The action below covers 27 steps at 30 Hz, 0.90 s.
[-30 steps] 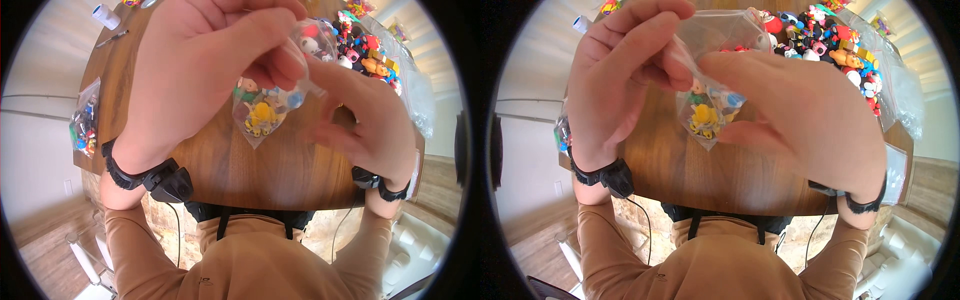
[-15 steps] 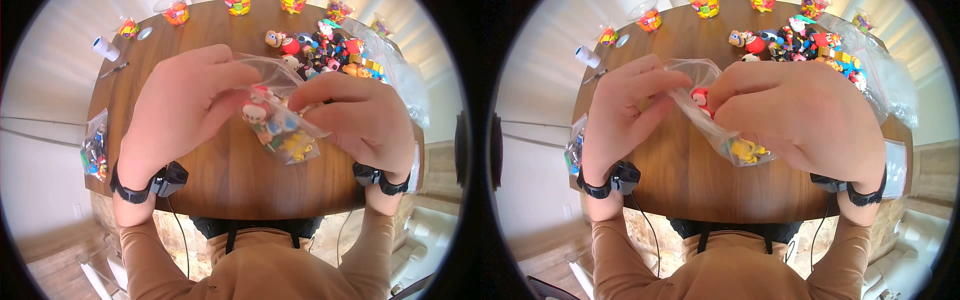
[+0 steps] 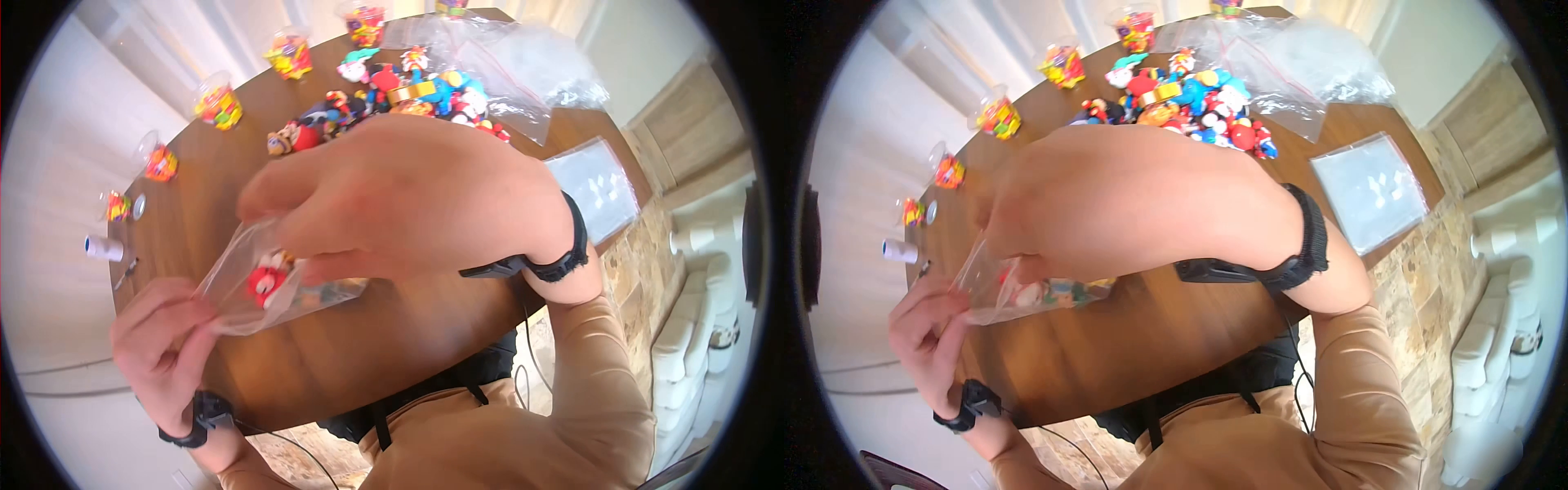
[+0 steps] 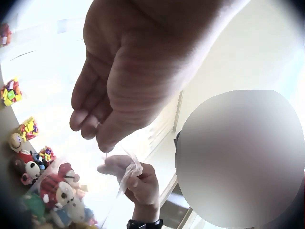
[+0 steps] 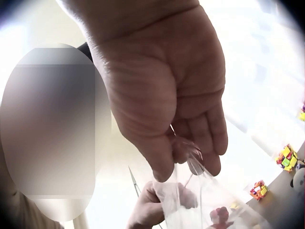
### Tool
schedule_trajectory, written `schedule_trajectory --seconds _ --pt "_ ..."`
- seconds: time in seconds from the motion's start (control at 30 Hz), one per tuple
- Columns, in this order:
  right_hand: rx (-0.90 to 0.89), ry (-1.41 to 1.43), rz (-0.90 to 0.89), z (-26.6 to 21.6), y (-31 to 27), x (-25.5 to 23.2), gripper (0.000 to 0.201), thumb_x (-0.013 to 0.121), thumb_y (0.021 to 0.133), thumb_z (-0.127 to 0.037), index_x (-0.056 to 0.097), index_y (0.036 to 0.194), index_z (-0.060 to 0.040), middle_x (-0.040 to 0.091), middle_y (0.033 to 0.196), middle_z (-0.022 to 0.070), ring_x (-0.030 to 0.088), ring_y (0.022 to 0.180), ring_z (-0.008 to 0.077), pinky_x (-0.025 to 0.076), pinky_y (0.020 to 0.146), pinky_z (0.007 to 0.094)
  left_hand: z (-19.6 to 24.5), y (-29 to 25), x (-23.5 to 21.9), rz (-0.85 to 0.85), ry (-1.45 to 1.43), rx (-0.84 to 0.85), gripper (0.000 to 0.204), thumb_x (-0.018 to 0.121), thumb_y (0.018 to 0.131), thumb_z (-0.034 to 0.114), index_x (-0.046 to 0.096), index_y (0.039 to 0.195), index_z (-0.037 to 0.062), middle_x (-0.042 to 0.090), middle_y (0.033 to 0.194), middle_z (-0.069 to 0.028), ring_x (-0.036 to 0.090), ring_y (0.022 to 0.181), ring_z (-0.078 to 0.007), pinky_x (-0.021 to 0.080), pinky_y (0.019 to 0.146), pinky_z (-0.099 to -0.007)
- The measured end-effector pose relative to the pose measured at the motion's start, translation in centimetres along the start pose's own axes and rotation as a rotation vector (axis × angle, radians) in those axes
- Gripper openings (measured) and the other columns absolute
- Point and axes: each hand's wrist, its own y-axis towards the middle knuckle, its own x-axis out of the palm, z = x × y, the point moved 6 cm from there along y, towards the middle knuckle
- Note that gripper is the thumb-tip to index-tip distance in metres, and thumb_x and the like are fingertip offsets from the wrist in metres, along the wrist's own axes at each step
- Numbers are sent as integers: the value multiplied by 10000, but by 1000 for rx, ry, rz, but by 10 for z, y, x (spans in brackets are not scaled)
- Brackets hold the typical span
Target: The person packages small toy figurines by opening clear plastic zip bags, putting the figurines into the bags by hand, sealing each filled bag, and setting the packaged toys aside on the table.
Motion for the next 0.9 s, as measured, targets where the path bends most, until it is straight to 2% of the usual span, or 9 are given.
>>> schedule_trajectory --seconds 0.03,0.13,0.37,0.43,0.53,0.57,0.67,0.83,0.9 --pt "12 -11 8 3 -2 -2 164 636 856 -216 676 860 -58 664 907 96 650 863 315 523 743 408 2 -2 1 -5 -6 16 146 731 687 -68 660 812 -44 643 848 -149 612 679 -255 475 592 -300" --pt "74 -145 -52 14 -5 -3 146 634 855 -211 681 867 -73 668 920 77 650 881 305 530 753 400 -15 -6 0 65 -4 -223 185 762 643 -52 658 796 -51 625 784 -130 604 678 -238 456 579 -292" --pt "122 -318 -164 17 -13 -6 157 616 850 -160 684 984 -112 668 973 81 642 932 293 536 787 399 2 -5 0 13 -57 -37 152 744 686 -41 652 805 -62 638 798 -144 599 685 -253 456 594 -297" --pt "48 -308 -117 17 -14 -3 189 616 847 -145 683 1021 -116 667 996 86 640 943 291 536 797 392 -3 -1 4 70 205 -96 144 735 695 -37 651 809 -65 643 805 -156 602 689 -257 465 612 -301" --pt "-26 -257 11 12 -16 -10 89 642 732 -17 599 801 -54 594 863 54 619 764 242 498 634 313 -2 -2 -3 45 147 -93 123 719 715 -47 651 815 -67 652 824 -162 616 715 -263 479 649 -298" --pt "-79 -126 83 27 -23 -6 96 627 752 13 622 818 -56 610 859 64 619 745 241 495 639 303 2 -2 -4 53 155 -33 107 709 728 -55 650 816 -70 658 829 -161 620 724 -261 481 659 -293" --pt "-46 -155 -13 0 12 -2 84 630 781 4 600 831 -56 610 838 71 621 736 250 485 626 314 -6 -4 -1 89 151 -2 96 696 735 -59 651 818 -73 665 819 -157 625 730 -254 483 671 -284" --pt "-71 -45 -45 -11 35 14 92 630 784 3 596 847 -55 610 831 68 619 729 240 483 622 310 -14 -12 -9 22 122 -179 125 687 795 -64 670 916 -89 697 961 -182 650 928 -255 489 844 -313" --pt "-61 -24 -51 -26 54 26 96 631 786 3 594 853 -55 610 828 66 618 726 236 482 620 309 -8 -11 -6 -43 145 -64 141 696 813 -57 676 950 -88 694 991 -186 648 965 -250 489 869 -315"
